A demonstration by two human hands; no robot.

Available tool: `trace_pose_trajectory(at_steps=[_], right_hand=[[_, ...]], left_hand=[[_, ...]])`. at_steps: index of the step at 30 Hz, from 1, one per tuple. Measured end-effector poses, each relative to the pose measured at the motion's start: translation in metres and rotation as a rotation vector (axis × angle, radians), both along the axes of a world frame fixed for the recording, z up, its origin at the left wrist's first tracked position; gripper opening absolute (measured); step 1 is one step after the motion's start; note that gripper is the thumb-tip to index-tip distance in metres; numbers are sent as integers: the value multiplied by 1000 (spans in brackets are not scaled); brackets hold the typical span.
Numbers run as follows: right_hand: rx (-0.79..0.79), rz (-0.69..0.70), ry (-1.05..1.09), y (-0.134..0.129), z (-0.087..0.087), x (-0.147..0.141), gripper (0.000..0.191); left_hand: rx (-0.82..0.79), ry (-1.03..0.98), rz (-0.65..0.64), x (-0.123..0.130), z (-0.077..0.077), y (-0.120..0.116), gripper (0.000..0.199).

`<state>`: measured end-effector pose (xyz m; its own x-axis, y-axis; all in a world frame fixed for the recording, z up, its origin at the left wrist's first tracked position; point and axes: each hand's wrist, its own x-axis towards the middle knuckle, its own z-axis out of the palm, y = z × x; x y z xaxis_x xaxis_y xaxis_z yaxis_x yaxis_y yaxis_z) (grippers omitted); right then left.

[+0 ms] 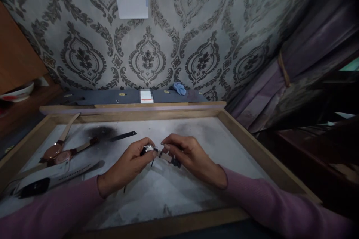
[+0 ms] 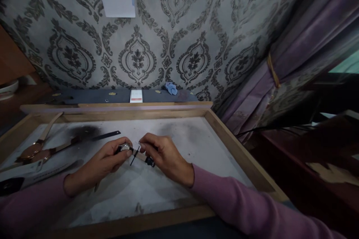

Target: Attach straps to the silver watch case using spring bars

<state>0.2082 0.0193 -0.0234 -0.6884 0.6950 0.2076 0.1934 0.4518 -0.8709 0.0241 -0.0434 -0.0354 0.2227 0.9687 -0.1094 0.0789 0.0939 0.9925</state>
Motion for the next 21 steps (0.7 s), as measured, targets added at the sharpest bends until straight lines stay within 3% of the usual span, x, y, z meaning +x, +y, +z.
trace_pose_trajectory(at_steps=[7, 21], right_hand=[[-188, 70, 56, 2, -5, -2, 31], [-256, 99, 80, -2, 0, -3, 21]], left_hand=[[9, 8, -5, 1, 1, 1, 13], [19, 30, -5, -1, 1, 1, 12]])
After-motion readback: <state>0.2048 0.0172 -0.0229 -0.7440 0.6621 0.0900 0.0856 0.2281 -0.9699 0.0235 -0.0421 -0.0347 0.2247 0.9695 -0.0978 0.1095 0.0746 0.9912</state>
